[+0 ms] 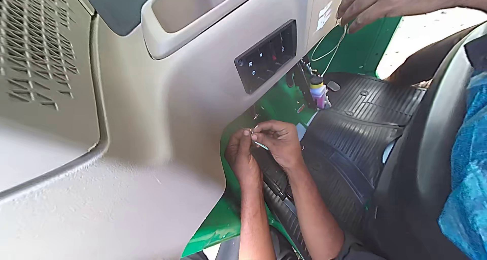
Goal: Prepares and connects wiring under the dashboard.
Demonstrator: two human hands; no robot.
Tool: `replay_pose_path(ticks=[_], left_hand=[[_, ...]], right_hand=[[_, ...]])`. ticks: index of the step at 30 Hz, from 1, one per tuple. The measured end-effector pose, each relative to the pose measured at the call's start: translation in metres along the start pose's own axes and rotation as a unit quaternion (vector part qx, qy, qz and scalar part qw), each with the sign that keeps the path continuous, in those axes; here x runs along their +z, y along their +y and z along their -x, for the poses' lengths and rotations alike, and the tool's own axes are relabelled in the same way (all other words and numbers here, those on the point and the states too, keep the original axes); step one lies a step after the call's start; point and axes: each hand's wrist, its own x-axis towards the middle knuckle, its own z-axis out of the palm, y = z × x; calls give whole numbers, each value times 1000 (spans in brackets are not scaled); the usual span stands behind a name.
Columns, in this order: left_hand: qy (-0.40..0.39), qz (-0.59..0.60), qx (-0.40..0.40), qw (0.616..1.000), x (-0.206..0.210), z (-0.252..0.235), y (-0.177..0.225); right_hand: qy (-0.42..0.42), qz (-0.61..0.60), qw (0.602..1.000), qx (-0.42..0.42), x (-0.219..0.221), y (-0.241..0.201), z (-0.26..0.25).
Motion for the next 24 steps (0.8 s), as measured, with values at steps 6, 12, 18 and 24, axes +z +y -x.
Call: replay_pose_path(ticks=[6, 12, 18, 24], left_hand=[[-24, -30, 6, 999, -2, 2, -3], [-37, -53, 18, 998, -3, 4, 1], [-44, -19, -6, 999, -3, 5, 1], [-36, -37, -10, 999, -4, 7, 4]], right_hand=[[17, -82, 996, -16, 9, 11, 17], [-50, -62, 995, -67, -3, 17, 19], [-53, -33, 995, -84, -9, 10, -4], [-79, -56, 990, -103, -13, 17, -13]])
